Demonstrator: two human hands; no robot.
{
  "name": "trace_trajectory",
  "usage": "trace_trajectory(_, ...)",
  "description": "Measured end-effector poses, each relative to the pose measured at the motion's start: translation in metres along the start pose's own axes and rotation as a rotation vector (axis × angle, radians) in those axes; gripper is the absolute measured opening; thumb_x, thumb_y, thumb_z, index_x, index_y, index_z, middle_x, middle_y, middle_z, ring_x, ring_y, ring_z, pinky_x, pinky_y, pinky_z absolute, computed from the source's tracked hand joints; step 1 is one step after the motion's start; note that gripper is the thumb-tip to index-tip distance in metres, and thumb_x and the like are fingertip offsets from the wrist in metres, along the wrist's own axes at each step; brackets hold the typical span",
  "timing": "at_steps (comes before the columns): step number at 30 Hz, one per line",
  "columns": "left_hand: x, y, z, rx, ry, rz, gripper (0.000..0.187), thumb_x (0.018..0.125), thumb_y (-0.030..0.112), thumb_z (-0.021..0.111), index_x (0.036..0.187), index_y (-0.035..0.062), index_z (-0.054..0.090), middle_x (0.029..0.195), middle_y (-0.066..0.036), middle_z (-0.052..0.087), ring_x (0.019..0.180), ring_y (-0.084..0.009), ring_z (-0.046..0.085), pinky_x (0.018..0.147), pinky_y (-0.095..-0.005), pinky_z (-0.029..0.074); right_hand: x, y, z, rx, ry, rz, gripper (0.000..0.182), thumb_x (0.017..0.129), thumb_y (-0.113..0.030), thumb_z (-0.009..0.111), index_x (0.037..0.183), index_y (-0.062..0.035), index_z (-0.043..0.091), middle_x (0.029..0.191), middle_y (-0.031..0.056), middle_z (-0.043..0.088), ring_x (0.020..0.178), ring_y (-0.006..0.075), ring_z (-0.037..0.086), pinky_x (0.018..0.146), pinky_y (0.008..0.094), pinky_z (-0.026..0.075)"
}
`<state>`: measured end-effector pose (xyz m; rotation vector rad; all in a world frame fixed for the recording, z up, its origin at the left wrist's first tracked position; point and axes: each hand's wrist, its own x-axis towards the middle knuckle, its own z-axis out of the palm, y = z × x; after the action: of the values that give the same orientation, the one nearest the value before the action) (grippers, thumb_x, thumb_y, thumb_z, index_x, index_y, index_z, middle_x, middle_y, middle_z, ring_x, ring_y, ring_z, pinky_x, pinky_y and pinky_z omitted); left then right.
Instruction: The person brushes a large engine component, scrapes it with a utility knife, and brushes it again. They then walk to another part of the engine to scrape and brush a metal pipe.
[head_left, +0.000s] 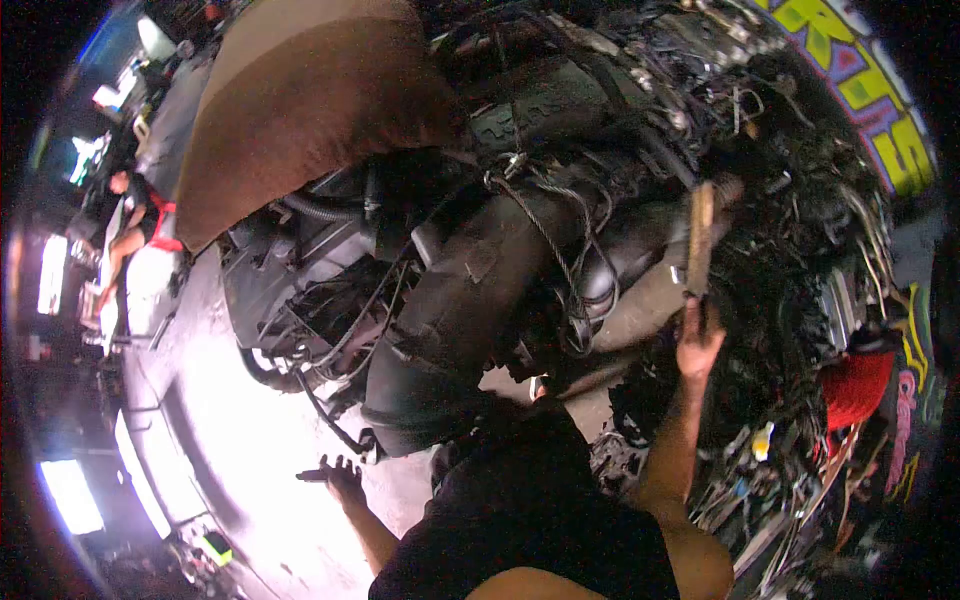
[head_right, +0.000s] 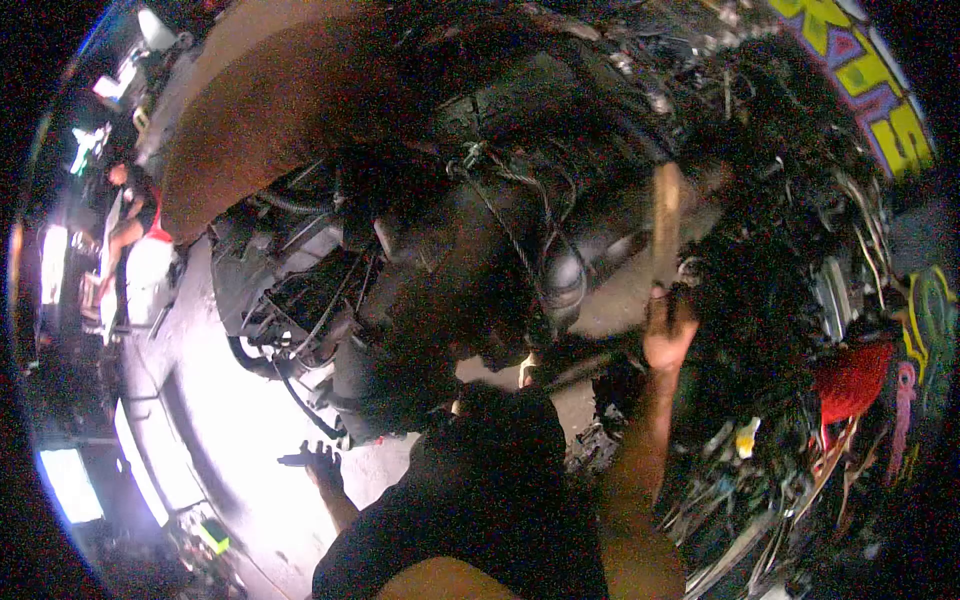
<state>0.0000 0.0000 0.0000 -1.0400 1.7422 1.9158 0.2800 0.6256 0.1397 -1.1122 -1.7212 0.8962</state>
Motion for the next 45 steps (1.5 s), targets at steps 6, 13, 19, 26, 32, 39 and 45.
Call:
trace_trajectory(6, -0.075, 0.022, 0.087, -0.278, 0.164, 0.357, 0.066, 0.090, 0.059, 0.048, 0.139, 0.0197, 0.032, 0.139, -0.018, 0.039, 0.119, -0.0321, 0.042, 0.100, -0.0525, 0.031, 0.084, 0.021, 0.009, 0.030, -0.049, -0.153, 0.018, 0.098, -0.014, 0.051, 0.086, -0.0015, 0.056, 0.062, -0.0009, 0.048, 0.051, 0.0067, 0.041, 0.045, 0.0259, 0.031)
trace_trajectory(13, -0.058, -0.002, 0.102, -0.249, 0.046, 0.561, 0.055, 0.093, 0.047, 0.050, 0.136, 0.0143, 0.039, 0.121, -0.020, 0.054, 0.099, -0.0291, 0.061, 0.081, -0.0398, 0.051, 0.118, 0.029, 0.048, 0.004, -0.393, -0.012, 0.036, 0.088, -0.031, 0.066, 0.099, 0.0029, 0.060, 0.083, 0.0135, 0.065, 0.069, 0.0238, 0.061, 0.062, 0.0367, 0.047)
trace_trajectory(19, -0.046, -0.017, 0.119, -0.174, 0.125, 0.646, 0.048, 0.093, 0.035, 0.059, 0.132, 0.0108, 0.044, 0.106, -0.013, 0.061, 0.082, -0.0176, 0.059, 0.072, -0.0305, 0.050, 0.154, -0.078, 0.112, -0.404, -0.431, -0.345, 0.069, 0.078, -0.041, 0.075, 0.120, 0.0089, 0.051, 0.105, 0.0234, 0.064, 0.097, 0.0343, 0.062, 0.086, 0.0407, 0.047)
trace_trajectory(26, -0.034, -0.025, 0.150, -0.140, 0.411, 1.007, 0.035, 0.096, 0.022, 0.051, 0.122, -0.0023, 0.053, 0.088, -0.004, 0.057, 0.079, -0.0140, 0.050, 0.069, -0.0276, 0.043, 0.177, -0.184, 0.292, -0.139, -0.663, -0.842, 0.058, 0.077, -0.027, 0.078, 0.118, 0.0050, 0.054, 0.105, 0.0215, 0.065, 0.096, 0.0324, 0.064, 0.081, 0.0431, 0.050)
trace_trajectory(32, -0.074, -0.013, 0.166, -0.557, 0.219, 0.893, 0.018, 0.092, 0.008, 0.057, 0.108, -0.0011, 0.057, 0.089, 0.000, 0.058, 0.076, -0.0102, 0.053, 0.069, -0.0253, 0.044, 0.116, -0.284, 0.358, 0.094, -0.596, -0.906, 0.051, 0.075, -0.028, 0.079, 0.108, 0.0050, 0.058, 0.099, 0.0244, 0.065, 0.091, 0.0349, 0.065, 0.078, 0.0422, 0.052)
trace_trajectory(39, -0.068, -0.011, 0.162, -0.509, 0.234, 0.873, 0.015, 0.093, 0.007, 0.056, 0.107, 0.0020, 0.057, 0.084, 0.002, 0.055, 0.075, -0.0073, 0.050, 0.068, -0.0219, 0.043, 0.076, -0.376, 0.403, 0.495, -0.680, -0.923, 0.037, 0.080, -0.017, 0.073, 0.106, 0.0056, 0.060, 0.095, 0.0155, 0.067, 0.085, 0.0239, 0.063, 0.080, 0.0341, 0.048)
trace_trajectory(45, -0.081, -0.003, 0.166, -0.354, 0.339, 0.800, 0.018, 0.095, 0.020, 0.059, 0.103, 0.0040, 0.058, 0.079, 0.004, 0.053, 0.069, -0.0062, 0.048, 0.059, -0.0213, 0.040, 0.056, -0.401, 0.485, 0.565, -0.588, -1.044, 0.041, 0.081, -0.023, 0.075, 0.107, 0.0035, 0.060, 0.087, 0.0141, 0.068, 0.078, 0.0218, 0.064, 0.073, 0.0352, 0.051)
